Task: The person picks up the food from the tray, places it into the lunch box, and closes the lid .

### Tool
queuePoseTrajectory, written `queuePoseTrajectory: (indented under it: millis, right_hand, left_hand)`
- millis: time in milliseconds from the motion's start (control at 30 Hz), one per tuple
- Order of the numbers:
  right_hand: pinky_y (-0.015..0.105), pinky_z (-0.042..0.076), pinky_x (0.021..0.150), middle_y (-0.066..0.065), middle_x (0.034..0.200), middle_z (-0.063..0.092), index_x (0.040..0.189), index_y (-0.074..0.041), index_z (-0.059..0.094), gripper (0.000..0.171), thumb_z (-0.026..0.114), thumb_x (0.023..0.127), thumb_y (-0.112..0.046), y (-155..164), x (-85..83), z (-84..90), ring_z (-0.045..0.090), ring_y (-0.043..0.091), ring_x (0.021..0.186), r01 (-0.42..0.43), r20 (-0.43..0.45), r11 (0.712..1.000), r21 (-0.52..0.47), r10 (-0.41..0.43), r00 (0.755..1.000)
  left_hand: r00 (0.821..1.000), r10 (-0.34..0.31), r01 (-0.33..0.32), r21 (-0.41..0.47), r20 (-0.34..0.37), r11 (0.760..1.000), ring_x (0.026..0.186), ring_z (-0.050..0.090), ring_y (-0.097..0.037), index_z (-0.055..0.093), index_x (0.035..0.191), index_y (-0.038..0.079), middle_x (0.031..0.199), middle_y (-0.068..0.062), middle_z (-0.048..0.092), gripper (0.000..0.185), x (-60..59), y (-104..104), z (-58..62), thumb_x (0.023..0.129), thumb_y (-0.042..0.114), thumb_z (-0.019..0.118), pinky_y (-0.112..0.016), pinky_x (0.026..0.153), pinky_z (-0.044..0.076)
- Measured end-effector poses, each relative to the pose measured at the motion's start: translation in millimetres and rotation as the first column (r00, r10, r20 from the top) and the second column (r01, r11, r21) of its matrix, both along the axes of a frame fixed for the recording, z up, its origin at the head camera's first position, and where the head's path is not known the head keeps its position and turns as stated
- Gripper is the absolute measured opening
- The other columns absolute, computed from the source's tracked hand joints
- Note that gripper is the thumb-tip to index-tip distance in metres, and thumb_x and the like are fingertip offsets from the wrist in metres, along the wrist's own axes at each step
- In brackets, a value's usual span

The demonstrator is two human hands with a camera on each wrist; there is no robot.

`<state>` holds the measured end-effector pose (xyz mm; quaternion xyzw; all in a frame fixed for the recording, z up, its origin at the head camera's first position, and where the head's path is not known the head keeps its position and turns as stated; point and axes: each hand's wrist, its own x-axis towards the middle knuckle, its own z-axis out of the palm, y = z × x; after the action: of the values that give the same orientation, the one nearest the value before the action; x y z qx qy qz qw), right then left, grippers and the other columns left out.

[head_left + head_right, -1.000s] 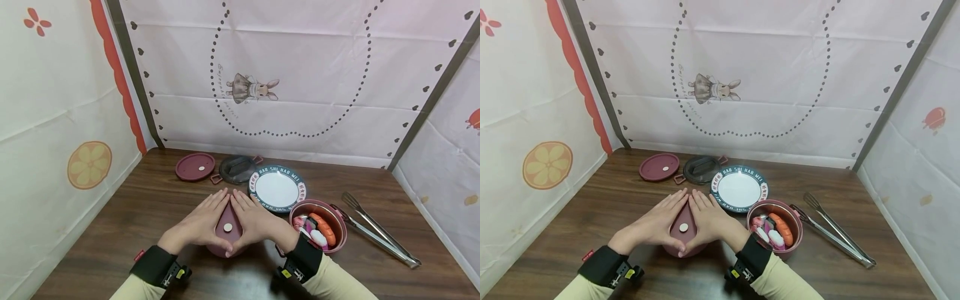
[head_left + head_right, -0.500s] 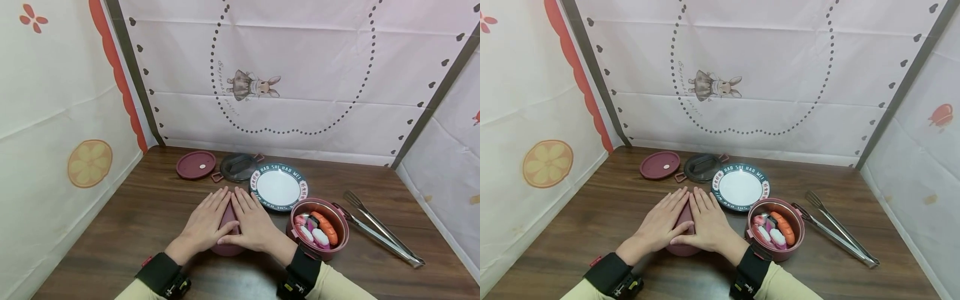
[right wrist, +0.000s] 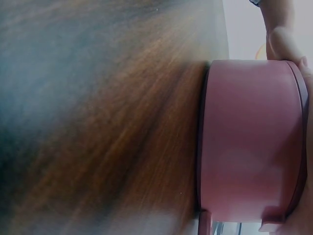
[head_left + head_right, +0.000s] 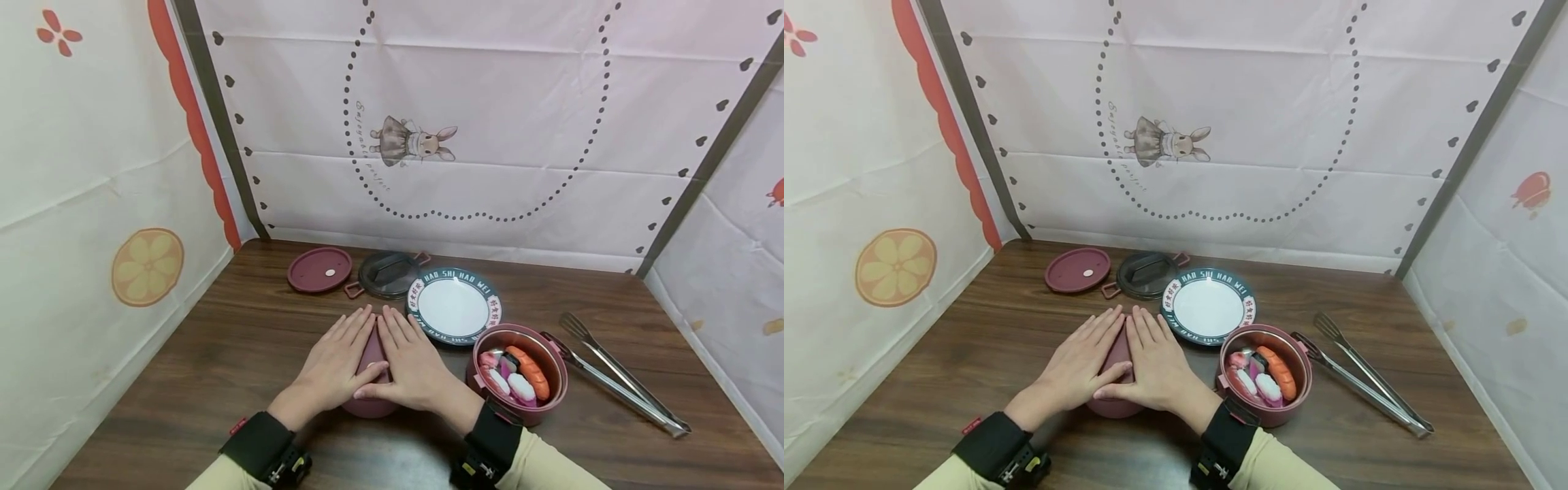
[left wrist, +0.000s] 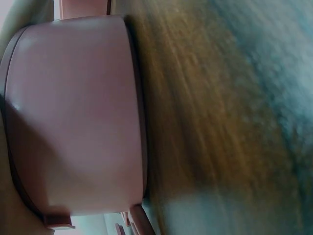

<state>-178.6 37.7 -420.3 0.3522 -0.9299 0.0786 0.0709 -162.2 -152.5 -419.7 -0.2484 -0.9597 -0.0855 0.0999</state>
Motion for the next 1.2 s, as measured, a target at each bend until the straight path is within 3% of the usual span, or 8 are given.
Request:
queuePoseTrajectory:
  millis: [500,733,900,1200]
  right_hand:
    - [0.048,0.013,0.128,0.015,0.168,0.01,0.158,-0.001,0.02,0.115,0.049,0.082,-0.082,2,1.1,4.0,0.007,0.025,0.157,-0.002,0.026,1.0,0.015,0.002,1.0]
    - [0.048,0.012,0.128,0.017,0.167,0.013,0.158,0.0,0.02,0.115,0.051,0.082,-0.081,1,2.0,5.0,0.01,0.027,0.157,-0.003,0.034,1.0,0.004,0.002,0.999]
    - [0.046,0.013,0.128,0.015,0.167,0.01,0.158,0.0,0.021,0.116,0.05,0.081,-0.083,1,1.0,4.0,0.011,0.027,0.157,0.01,0.022,1.0,0.021,-0.01,1.0]
    - [0.045,0.013,0.128,0.014,0.168,0.01,0.158,-0.002,0.02,0.118,0.051,0.079,-0.084,1,-0.6,2.6,0.01,0.025,0.157,0.018,0.033,1.0,0.013,-0.018,0.999]
  left_hand:
    - [0.999,-0.004,0.004,0.002,0.054,1.0,0.155,0.021,-0.029,0.027,0.157,0.003,0.166,-0.014,0.021,0.086,-1.6,0,3.0,0.097,0.062,0.046,-0.048,0.126,0.02]
    - [0.993,-0.013,0.004,0.08,0.12,0.997,0.156,0.016,-0.029,0.023,0.158,0.004,0.167,-0.013,0.017,0.093,-5.3,-5,9.7,0.094,0.065,0.051,-0.048,0.126,0.02]
    - [0.996,0.014,-0.024,0.114,0.093,0.993,0.156,0.015,-0.031,0.023,0.158,0.004,0.168,-0.014,0.016,0.094,-15.3,-18,26.5,0.092,0.063,0.055,-0.048,0.126,0.02]
    - [0.991,0.117,-0.119,0.028,0.057,0.992,0.155,0.014,-0.036,0.023,0.157,0.0,0.166,-0.019,0.018,0.091,-51.4,-57,72.8,0.095,0.058,0.056,-0.05,0.127,0.014]
